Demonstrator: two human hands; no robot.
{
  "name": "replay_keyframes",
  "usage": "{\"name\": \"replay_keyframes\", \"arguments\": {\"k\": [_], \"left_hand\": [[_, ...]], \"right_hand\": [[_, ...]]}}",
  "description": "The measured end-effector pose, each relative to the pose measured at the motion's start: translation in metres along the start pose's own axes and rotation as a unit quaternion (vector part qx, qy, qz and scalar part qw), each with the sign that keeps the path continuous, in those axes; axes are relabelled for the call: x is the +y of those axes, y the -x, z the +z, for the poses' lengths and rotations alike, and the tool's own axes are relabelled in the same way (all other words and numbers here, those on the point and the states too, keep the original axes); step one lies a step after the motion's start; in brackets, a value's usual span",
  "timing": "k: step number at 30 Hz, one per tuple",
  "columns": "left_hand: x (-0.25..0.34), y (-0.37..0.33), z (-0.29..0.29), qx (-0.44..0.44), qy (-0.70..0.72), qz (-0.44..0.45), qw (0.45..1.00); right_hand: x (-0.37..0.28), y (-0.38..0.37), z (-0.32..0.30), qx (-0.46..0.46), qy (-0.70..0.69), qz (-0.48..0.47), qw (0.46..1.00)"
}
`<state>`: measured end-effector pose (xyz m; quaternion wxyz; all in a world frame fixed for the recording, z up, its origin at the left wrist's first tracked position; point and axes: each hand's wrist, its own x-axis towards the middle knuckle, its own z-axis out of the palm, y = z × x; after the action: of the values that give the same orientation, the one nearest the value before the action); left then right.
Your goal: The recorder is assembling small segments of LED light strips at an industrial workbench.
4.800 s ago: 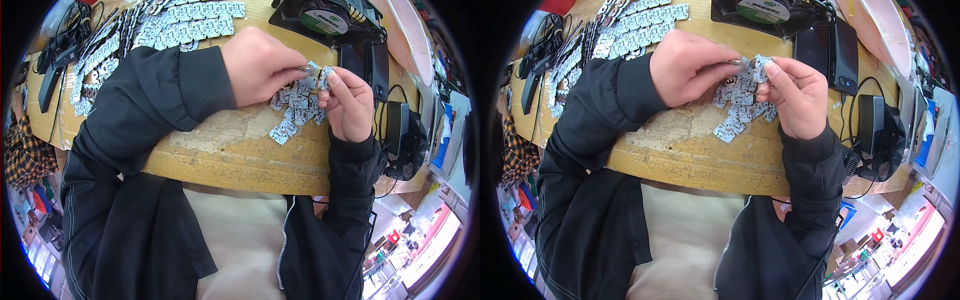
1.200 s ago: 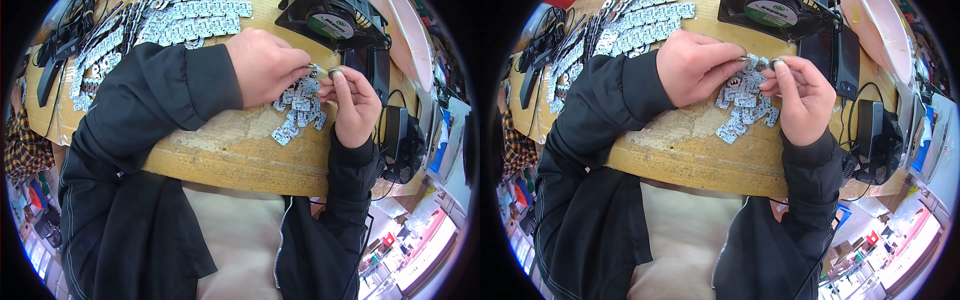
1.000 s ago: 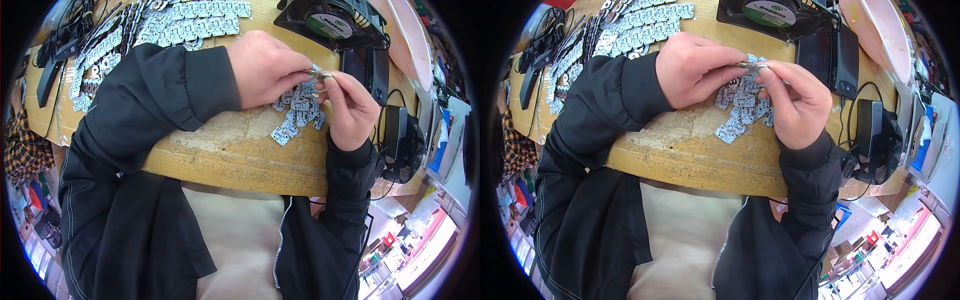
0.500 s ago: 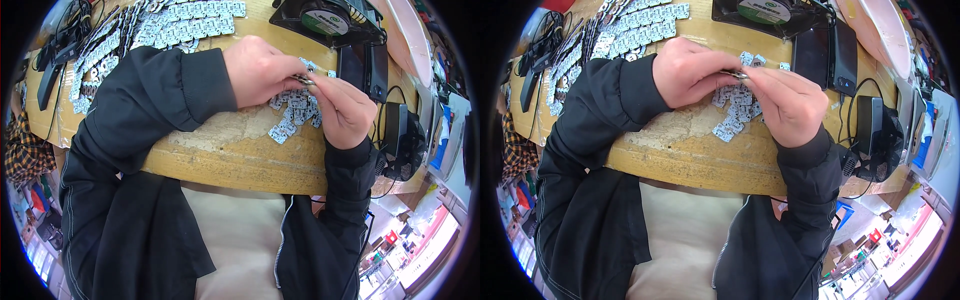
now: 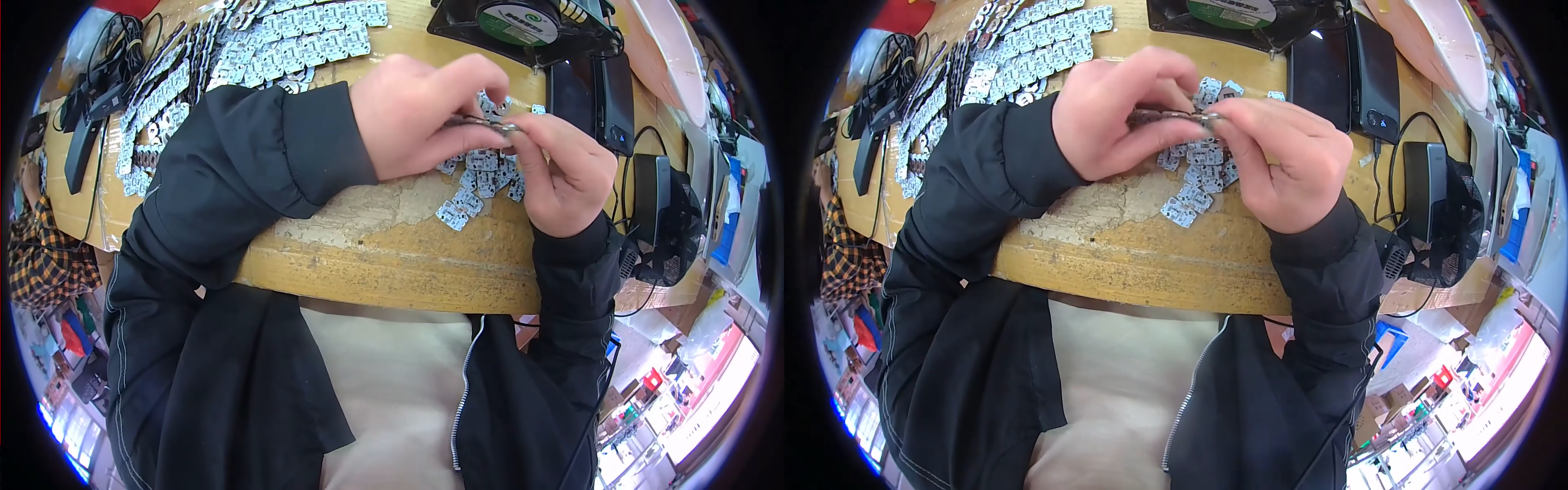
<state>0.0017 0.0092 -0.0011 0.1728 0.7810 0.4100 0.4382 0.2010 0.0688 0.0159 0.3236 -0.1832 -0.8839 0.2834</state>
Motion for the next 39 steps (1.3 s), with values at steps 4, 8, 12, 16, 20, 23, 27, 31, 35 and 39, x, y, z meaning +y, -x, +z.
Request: {"name": "replay_keyframes", "arguments": {"k": [4,8,12,16,20,23,27,31,35,39], "left_hand": [[-0.001,-0.004,-0.007,-0.021,0.022,-0.009,1.0],[-0.003,-0.004,-0.006,-0.029,0.069,0.008,0.997],[-0.003,-0.005,-0.008,-0.054,0.108,-0.012,0.993],[0.003,-0.004,-0.006,-0.052,0.195,-0.119,0.972],[0.009,-0.013,-0.01,-0.066,0.308,-0.353,0.881],[0.004,-0.01,-0.005,-0.036,0.244,-0.328,0.912],[-0.007,-0.001,0.001,0.013,-0.04,-0.055,0.998],[-0.006,0.001,0.002,0.0,-0.119,0.033,0.992],[-0.008,0.002,0.004,-0.011,-0.152,0.048,0.987],[-0.006,0.002,0.004,-0.007,-0.152,0.04,0.988]], "right_hand": [[0.0,0.002,-0.004,-0.011,-0.075,0.094,0.993],[0.003,0.002,-0.005,-0.033,-0.168,0.142,0.975],[0.004,0.002,-0.006,-0.033,-0.233,0.158,0.959],[0.004,0.006,-0.004,-0.002,-0.297,0.231,0.927],[0.016,0.007,0.001,0.032,-0.327,0.294,0.897],[0.023,0.008,0.002,0.016,-0.342,0.343,0.875],[0.022,0.004,0.001,0.022,-0.358,0.378,0.853],[0.022,0.004,0.001,0.025,-0.362,0.385,0.849],[0.022,0.005,0.003,0.022,-0.366,0.379,0.85],[0.022,0.006,0.002,0.009,-0.363,0.368,0.856]]}}
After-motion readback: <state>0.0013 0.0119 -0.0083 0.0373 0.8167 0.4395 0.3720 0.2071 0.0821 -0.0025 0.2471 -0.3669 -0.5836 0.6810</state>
